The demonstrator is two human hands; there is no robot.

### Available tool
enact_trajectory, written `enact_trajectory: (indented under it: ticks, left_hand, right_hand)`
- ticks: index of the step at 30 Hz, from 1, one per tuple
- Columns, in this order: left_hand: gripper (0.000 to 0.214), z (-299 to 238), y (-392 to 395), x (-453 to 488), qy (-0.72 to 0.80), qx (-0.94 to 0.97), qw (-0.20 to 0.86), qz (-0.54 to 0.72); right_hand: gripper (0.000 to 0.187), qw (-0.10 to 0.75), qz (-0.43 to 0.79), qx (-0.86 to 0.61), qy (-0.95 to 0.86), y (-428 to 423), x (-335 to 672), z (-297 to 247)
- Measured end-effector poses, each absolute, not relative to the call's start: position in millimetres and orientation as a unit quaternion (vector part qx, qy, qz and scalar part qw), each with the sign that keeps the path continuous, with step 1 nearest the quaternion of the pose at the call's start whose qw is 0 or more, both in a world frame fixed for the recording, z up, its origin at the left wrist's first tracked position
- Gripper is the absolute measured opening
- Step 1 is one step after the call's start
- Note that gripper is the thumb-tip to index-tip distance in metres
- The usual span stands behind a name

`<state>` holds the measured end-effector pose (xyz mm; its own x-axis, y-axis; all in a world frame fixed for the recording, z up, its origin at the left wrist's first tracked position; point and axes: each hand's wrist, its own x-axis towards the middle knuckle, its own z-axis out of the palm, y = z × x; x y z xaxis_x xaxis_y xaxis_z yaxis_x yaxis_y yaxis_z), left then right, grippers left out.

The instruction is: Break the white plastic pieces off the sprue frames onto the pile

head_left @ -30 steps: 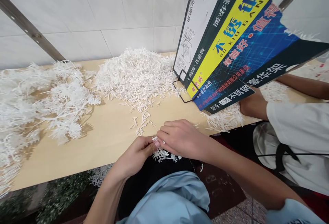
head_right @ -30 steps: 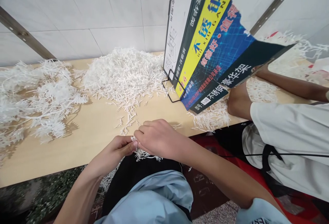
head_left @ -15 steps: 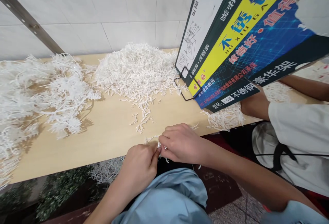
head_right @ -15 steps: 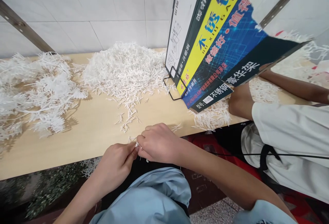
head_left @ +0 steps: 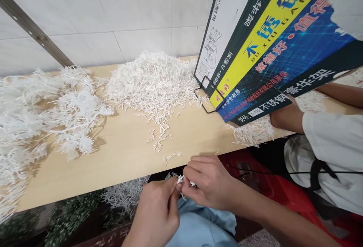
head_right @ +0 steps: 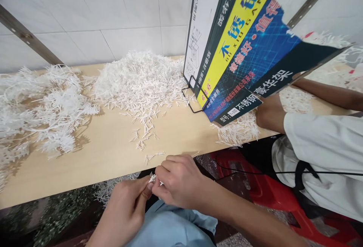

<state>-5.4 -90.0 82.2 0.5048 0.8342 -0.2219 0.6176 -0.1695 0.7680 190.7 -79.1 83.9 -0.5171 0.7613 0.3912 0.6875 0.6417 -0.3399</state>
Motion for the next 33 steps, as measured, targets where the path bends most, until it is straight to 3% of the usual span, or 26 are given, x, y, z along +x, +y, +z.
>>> enact_trajectory:
  ticks: [10,19,22,27,33]
  left_hand:
    - [0.042,80,-94,-11,0.431,0.700,0.560,0.099]
    - [0.045,82,-93,-6,0.443,0.755,0.458,0.152]
    - [0.040,74,-91,-5,0.438,0.780,0.432,0.117]
    - [0.028,63,-94,-7,0.439,0.825,0.355,0.011]
    - [0.027,35,-105,-11,0.409,0.844,0.345,-0.042]
  right_hand:
    - [0.027,0.280,0.038,-0.445,-0.850,-105,184,79]
    - [0.005,0.332,0.194,-0.446,-0.808,-102,196,86]
    - [0.004,0.338,0.227,-0.443,-0.799,-101,198,85]
    - [0.007,0.288,0.242,-0.433,-0.819,-102,197,82]
    - [0.002,0.140,0.200,-0.393,-0.886,-101,202,85]
